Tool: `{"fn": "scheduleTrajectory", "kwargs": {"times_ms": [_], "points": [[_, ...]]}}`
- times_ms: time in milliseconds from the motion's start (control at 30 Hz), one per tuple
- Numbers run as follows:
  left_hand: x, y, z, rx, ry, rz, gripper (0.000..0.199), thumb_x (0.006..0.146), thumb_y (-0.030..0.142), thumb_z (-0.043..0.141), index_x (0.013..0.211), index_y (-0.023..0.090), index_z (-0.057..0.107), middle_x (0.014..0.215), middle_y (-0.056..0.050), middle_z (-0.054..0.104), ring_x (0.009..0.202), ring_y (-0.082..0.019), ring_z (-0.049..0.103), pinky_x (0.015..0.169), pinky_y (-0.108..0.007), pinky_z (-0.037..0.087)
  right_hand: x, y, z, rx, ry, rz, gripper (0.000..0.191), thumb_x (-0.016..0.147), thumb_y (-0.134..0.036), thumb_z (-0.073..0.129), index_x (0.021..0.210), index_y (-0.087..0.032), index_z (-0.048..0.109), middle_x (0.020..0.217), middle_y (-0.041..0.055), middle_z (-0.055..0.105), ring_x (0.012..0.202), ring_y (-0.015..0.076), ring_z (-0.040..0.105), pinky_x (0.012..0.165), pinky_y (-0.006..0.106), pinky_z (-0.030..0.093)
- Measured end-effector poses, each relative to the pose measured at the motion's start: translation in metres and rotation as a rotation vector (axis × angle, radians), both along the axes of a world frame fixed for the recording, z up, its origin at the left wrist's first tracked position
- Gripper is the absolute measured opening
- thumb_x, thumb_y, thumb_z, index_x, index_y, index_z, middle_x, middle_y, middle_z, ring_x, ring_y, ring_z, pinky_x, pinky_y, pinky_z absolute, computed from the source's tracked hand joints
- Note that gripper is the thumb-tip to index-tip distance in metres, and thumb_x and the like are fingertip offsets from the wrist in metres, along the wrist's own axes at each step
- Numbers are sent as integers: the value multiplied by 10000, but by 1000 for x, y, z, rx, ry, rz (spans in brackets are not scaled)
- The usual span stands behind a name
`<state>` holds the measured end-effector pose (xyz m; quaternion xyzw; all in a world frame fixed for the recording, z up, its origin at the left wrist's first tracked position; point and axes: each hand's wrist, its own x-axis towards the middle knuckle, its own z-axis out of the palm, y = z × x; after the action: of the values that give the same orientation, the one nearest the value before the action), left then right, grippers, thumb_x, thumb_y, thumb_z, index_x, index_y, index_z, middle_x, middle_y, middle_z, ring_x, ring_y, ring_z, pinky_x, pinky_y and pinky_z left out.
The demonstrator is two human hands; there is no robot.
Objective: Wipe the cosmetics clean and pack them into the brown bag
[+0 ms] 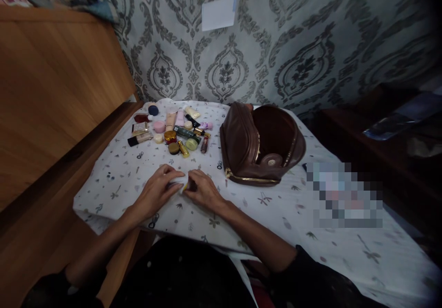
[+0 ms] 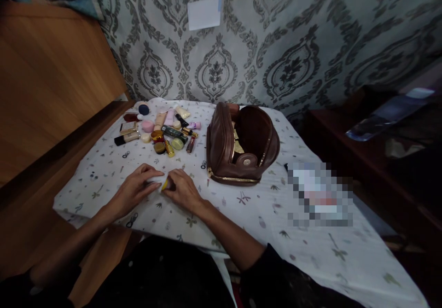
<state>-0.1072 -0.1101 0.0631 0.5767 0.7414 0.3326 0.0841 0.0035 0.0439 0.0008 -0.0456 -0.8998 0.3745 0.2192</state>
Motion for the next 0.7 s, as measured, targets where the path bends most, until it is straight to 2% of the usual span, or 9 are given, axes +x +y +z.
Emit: {"fn": "scheduleTrajectory", "kwargs": {"times_ms": [133,267,467,700], "points": [[4,-7,-8,35,253,-49,269,927,181,522,1159,263,630,1123,-68,553,1051,-214,547,872,-359,500,-3,2,-5,-61,-7,-3,443,688,-107,745,1114,-159,637,913,43,625,864,204,568,790,332,456],[4,-17,-20,79,384,-32,294,925,128,473,1120,275,637,1170,-65,526,1067,-210,534,829,-337,519,-4,4,-8,-144,-2,-20,465,691,-103,750,1140,-177,654,957,50,657,866,197,597,790,333,472],[-3,-25,-28,87,263,-44,342,902,70,449,1146,245,614,1177,-73,511,1073,-190,559,856,-315,526,-5,4,-10,-231,-20,-34,470,679,-162,797,1129,-205,669,1001,49,682,867,194,620,794,329,490],[-9,-27,-29,82,139,-8,254,926,120,467,1069,236,642,1178,-67,559,1050,-177,608,891,-324,529,-5,4,-9,-288,-48,-71,429,702,-211,790,1111,-184,662,924,33,676,795,173,615,755,306,495]]}}
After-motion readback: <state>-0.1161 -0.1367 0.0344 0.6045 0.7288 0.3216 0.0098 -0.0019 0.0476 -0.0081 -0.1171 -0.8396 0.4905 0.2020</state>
